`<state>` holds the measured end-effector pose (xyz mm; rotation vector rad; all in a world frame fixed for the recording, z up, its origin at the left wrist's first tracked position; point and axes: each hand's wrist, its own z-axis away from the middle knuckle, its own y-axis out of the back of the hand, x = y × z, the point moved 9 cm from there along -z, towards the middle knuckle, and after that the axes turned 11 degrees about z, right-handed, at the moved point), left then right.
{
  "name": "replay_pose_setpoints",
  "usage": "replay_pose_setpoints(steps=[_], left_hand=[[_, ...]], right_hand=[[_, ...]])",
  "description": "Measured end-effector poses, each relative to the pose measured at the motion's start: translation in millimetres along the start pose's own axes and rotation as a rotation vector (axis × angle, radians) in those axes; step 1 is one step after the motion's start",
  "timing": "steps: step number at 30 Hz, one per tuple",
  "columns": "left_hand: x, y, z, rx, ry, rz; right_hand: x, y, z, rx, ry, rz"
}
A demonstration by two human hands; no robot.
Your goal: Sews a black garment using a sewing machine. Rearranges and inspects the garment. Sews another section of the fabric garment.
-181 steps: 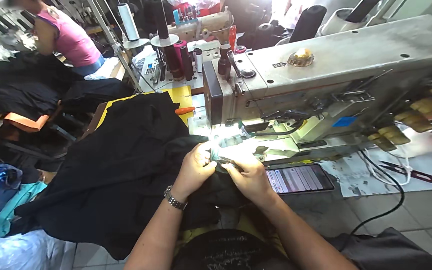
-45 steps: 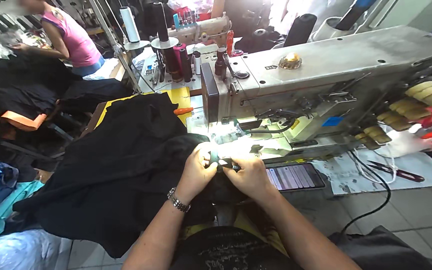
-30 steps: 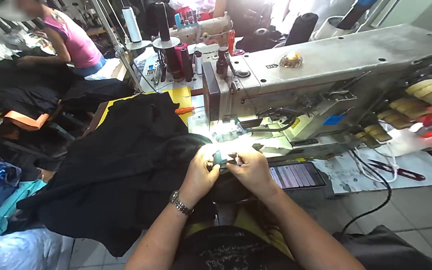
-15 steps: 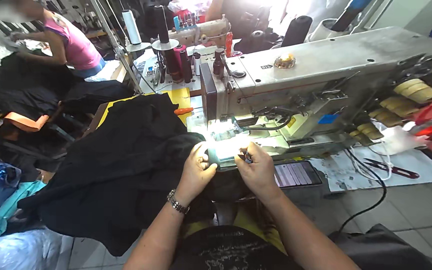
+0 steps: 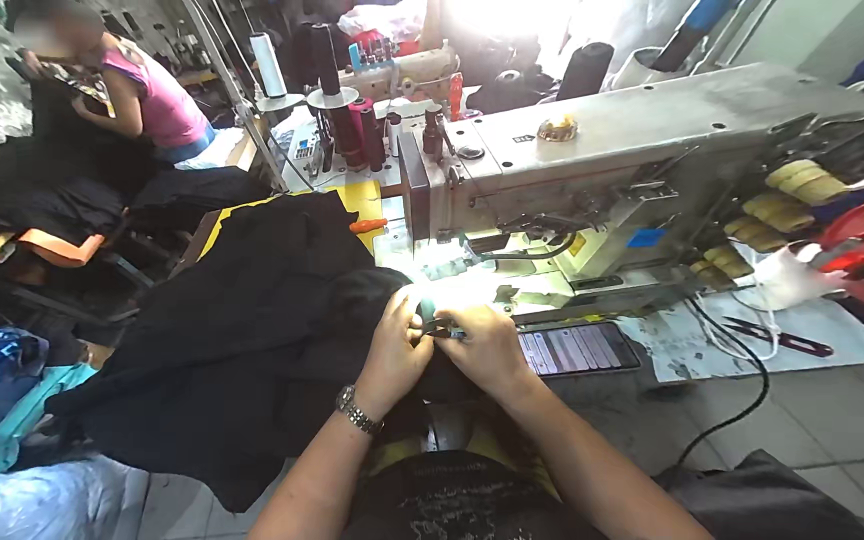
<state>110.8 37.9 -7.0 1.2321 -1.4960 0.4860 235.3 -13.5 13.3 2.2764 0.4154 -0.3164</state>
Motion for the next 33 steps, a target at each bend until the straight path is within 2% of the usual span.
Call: replay_pose_setpoints(steps=[4, 10, 12, 16, 18, 21, 28, 30, 33], left_hand=[[-4.8, 0.6, 1.1, -0.009, 0.020, 0.009], [-4.2, -3.9, 0.0, -0.015, 0.016, 0.095], [-6.0, -3.9, 0.6, -0.022, 0.032, 0.131], [-13.0, 7.5, -1.9, 0.017, 0.089, 0.187], [-15.8, 12.4, -3.1, 0.033, 0.110, 0.208], [-16.6, 11.8, -4.1, 0.036, 0.115, 0.233], [-9.9, 6.5, -0.2, 0.039, 0.057, 0.170], [-6.1, 4.7, 0.9, 0.030, 0.030, 0.120], [-8.7, 7.3, 2.0, 0.023, 0.032, 0.106]], right_hand=[[25.9, 14.0, 1.6, 0.114, -0.179, -0.194], [15.5, -7.5, 12.3, -0.103, -0.091, -0.110], [15.4, -10.6, 11.5, -0.045, -0.092, -0.159], [26.1, 13.2, 5.0, 0.244, -0.157, -0.347], [27.4, 14.7, 4.5, 0.239, -0.154, -0.340], [23.8, 3.3, 7.9, 0.121, -0.139, -0.275], [6.4, -13.1, 2.0, -0.012, -0.071, 0.008], [4.9, -16.8, -1.2, -0.008, -0.059, -0.009], [11.9, 0.4, -1.3, 0.149, -0.128, -0.154]])
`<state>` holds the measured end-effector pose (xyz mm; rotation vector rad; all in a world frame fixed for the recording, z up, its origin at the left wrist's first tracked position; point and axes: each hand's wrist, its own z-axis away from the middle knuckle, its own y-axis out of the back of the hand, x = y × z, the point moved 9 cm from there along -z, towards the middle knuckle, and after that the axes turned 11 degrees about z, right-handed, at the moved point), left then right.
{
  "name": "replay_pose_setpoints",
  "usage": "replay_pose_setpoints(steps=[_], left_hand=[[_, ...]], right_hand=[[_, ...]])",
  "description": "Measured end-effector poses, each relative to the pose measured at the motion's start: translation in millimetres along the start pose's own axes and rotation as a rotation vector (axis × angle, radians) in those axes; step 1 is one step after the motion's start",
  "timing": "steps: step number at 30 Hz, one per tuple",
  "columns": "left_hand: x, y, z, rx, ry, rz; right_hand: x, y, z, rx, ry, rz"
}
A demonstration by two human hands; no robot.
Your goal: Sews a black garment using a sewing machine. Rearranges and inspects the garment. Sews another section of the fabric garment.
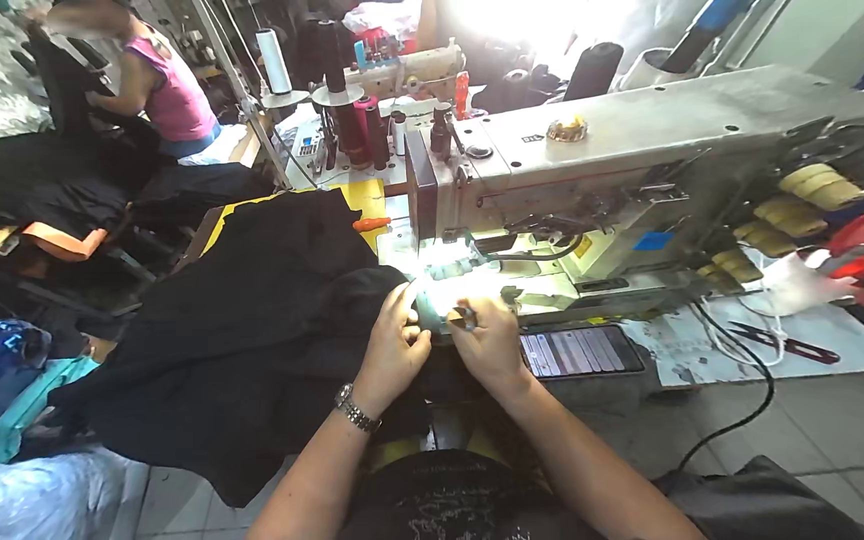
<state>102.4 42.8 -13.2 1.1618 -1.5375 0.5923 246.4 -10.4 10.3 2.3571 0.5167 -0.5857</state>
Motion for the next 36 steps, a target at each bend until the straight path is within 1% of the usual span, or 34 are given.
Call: replay_pose_setpoints(steps=[1, 3, 9, 10, 11, 12, 15, 16, 17, 19, 22, 24, 25, 26, 27, 29, 30, 31, 32, 33, 34, 36], left_hand=[[-1.7, 1.4, 0.4, 0.003, 0.007, -0.003], [-3.6, 2.1, 0.8, 0.008, 0.014, -0.004], [2.6, -3.9, 2.4, 0.019, -0.024, -0.020], [3.5, -4.5, 3.6, 0.022, -0.037, -0.027], [3.6, -4.6, 4.7, 0.028, -0.049, -0.040], [3.3, -3.9, 4.7, 0.038, -0.053, -0.056], [1.9, 1.5, 4.2, 0.061, -0.048, -0.070], [1.1, 2.6, 4.5, 0.063, -0.046, -0.068], [1.2, 3.2, 4.5, 0.065, -0.051, -0.066], [2.3, 2.8, 4.6, 0.068, -0.065, -0.042], [4.6, 4.9, 3.9, 0.077, -0.055, -0.038], [7.3, 9.1, 2.5, 0.100, -0.060, -0.076], [9.3, 11.8, 0.6, 0.114, -0.088, -0.140], [13.1, 15.2, -2.8, 0.129, -0.127, -0.228], [18.1, 18.9, -7.1, 0.142, -0.171, -0.326], [26.2, 26.3, -16.3, 0.173, -0.258, -0.494], [28.1, 29.3, -20.7, 0.172, -0.282, -0.551], [29.0, 31.0, -25.3, 0.159, -0.299, -0.588], [27.0, 31.2, -29.1, 0.136, -0.300, -0.611], [22.1, 30.8, -31.1, 0.113, -0.288, -0.625], [17.0, 30.3, -31.8, 0.101, -0.284, -0.634], [10.5, 29.0, -33.3, 0.101, -0.292, -0.630]], right_hand=[[2.5, 6.7, -0.9, 0.046, -0.023, -0.033], [7.1, 10.9, -0.6, 0.047, -0.050, -0.035], [0.2, -16.1, 7.3, -0.260, -0.059, 0.117], [-0.9, -20.4, 7.5, -0.276, -0.053, 0.132], [-1.5, -21.0, 7.0, -0.256, -0.046, 0.125], [-0.8, -17.4, 5.3, -0.198, -0.043, 0.099], [3.7, 8.5, -0.3, 0.062, -0.054, -0.012], [5.8, 14.3, -0.8, 0.106, -0.059, -0.031], [6.9, 16.2, -0.7, 0.101, -0.062, -0.038], [4.2, 11.4, 5.0, -0.011, -0.058, -0.012], [-5.6, -8.8, 24.0, -0.266, -0.013, 0.074], [-7.1, -18.2, 30.2, -0.308, 0.025, 0.135], [-5.5, -20.4, 30.3, -0.319, 0.021, 0.123], [-3.4, -21.2, 28.6, -0.339, -0.004, 0.065], [-0.7, -21.2, 25.8, -0.387, -0.058, -0.054], [5.3, -24.9, 23.4, -0.547, -0.251, -0.475], [8.7, -27.8, 24.4, -0.592, -0.368, -0.685], [15.7, -30.5, 26.4, -0.588, -0.483, -0.812], [26.7, -32.7, 29.5, -0.549, -0.570, -0.838], [39.6, -34.1, 33.6, -0.495, -0.633, -0.795], [50.5, -34.5, 37.1, -0.457, -0.670, -0.719], [61.2, -33.3, 39.1, -0.418, -0.678, -0.629]])
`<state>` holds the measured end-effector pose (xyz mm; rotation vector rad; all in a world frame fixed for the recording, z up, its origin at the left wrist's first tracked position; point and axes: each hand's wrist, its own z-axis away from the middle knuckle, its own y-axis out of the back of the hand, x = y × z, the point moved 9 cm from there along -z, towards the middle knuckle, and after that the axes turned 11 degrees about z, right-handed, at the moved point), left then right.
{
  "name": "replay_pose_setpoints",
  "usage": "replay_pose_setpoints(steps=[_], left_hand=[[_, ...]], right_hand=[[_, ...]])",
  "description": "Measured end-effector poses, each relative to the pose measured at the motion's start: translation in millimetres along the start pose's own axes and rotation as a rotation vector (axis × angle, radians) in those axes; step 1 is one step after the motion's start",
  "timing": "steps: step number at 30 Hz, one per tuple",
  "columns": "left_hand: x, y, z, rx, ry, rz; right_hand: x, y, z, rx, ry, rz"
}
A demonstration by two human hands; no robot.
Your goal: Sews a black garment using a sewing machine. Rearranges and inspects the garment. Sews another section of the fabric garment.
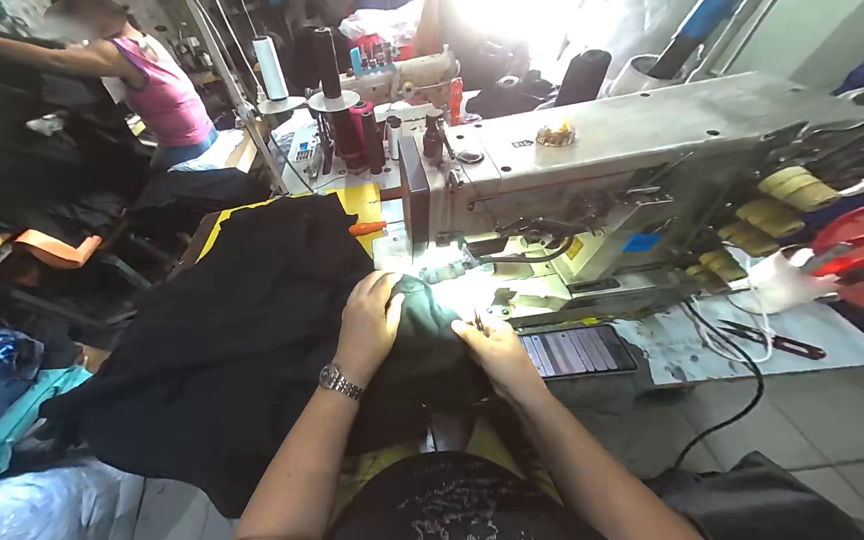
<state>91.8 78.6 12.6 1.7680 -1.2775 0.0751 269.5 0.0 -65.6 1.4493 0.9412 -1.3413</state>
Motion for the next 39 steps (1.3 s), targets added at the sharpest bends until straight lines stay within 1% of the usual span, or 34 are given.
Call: replay_pose_setpoints(steps=[1, 3, 5, 9, 11, 14, 15, 18, 20, 24, 26, 30, 34, 37, 39], left_hand=[[-3.1, -3.5, 0.5, -0.013, 0.011, 0.012], [-16.7, -11.9, 2.2, -0.079, 0.093, 0.033], [-29.4, -12.4, -0.8, -0.103, 0.142, 0.020], [-26.6, 1.3, -7.0, -0.162, 0.157, 0.000], [-21.9, 9.9, -11.3, -0.169, 0.152, 0.110], [-9.4, 12.1, -18.0, -0.202, 0.154, 0.345], [-8.2, 9.7, -19.5, -0.218, 0.188, 0.408], [-20.9, -3.5, -18.6, -0.186, 0.432, 0.620], [-28.4, -11.0, -16.9, -0.125, 0.487, 0.662], [-32.9, -13.8, -16.6, -0.070, 0.440, 0.657], [-34.8, -14.3, -14.7, -0.070, 0.431, 0.696], [-29.1, -15.0, -12.9, -0.082, 0.418, 0.728], [-23.4, -15.2, -11.1, -0.120, 0.421, 0.762], [-21.8, -14.6, -8.1, -0.161, 0.425, 0.737], [-21.4, -13.8, -7.1, -0.159, 0.430, 0.722]], right_hand=[[2.1, 1.6, 0.4, 0.006, -0.001, 0.017], [5.6, 3.0, 1.9, 0.012, -0.008, 0.034], [2.3, 4.2, 0.5, 0.013, 0.017, 0.080], [-15.9, 11.5, -0.9, 0.070, 0.131, 0.313], [-27.4, 14.0, -3.7, 0.108, 0.220, 0.428], [-38.5, 12.1, -11.7, 0.097, 0.280, 0.554], [-42.2, 10.7, -14.8, 0.095, 0.303, 0.603], [-50.2, 6.2, -24.5, 0.130, 0.395, 0.751], [-50.1, 6.1, -29.1, 0.183, 0.430, 0.808], [-56.7, 20.1, -15.7, 0.357, 0.364, 0.787], [-66.2, 20.1, 0.6, 0.383, 0.385, 0.768], [-73.7, 1.2, 21.7, 0.347, 0.533, 0.741], [-65.8, -15.1, 18.5, 0.321, 0.529, 0.817], [-60.0, -19.9, 14.6, 0.307, 0.505, 0.855], [-59.0, -21.2, 12.8, 0.298, 0.483, 0.871]])
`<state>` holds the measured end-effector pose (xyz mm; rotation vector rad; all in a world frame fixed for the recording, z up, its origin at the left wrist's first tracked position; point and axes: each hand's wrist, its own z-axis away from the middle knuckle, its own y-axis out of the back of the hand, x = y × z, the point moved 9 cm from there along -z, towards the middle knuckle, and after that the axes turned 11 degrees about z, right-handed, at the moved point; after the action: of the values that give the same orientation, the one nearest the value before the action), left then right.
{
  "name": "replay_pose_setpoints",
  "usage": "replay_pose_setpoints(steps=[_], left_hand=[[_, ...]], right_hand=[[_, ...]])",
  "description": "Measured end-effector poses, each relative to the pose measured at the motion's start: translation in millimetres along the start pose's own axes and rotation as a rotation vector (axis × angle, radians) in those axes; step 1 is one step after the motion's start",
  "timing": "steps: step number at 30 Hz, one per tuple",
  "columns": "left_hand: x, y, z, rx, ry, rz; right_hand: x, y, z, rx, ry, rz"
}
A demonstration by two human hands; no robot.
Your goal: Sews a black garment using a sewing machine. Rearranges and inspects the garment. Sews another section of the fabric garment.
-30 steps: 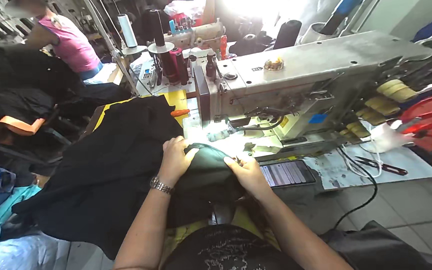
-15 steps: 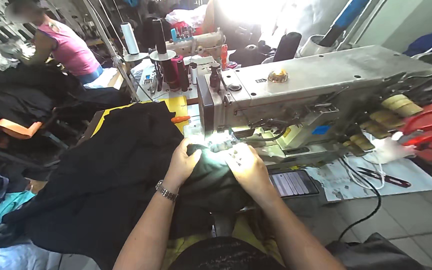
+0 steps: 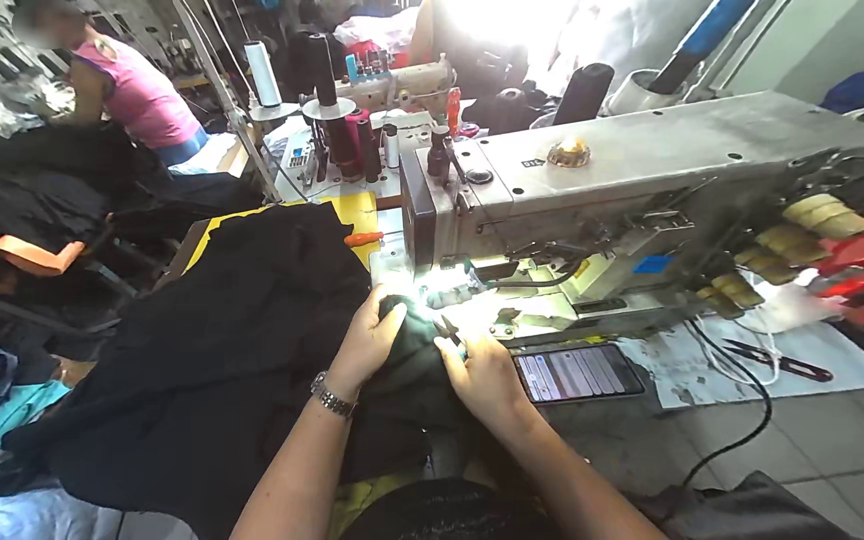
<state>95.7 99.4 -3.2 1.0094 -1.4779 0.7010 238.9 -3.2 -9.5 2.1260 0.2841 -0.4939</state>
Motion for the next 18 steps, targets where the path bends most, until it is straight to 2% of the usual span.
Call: replay_pose_setpoints(steps=[12, 18], left_hand=[[-0.2, -2.5, 4.1, -0.011, -0.044, 0.032], [0.4, -1.6, 5.9, 0.005, -0.052, 0.046]], right_hand=[[-1.5, -4.3, -0.7, -0.012, -0.009, 0.070], [2.5, -2.3, -2.0, 0.023, -0.061, -0.007]])
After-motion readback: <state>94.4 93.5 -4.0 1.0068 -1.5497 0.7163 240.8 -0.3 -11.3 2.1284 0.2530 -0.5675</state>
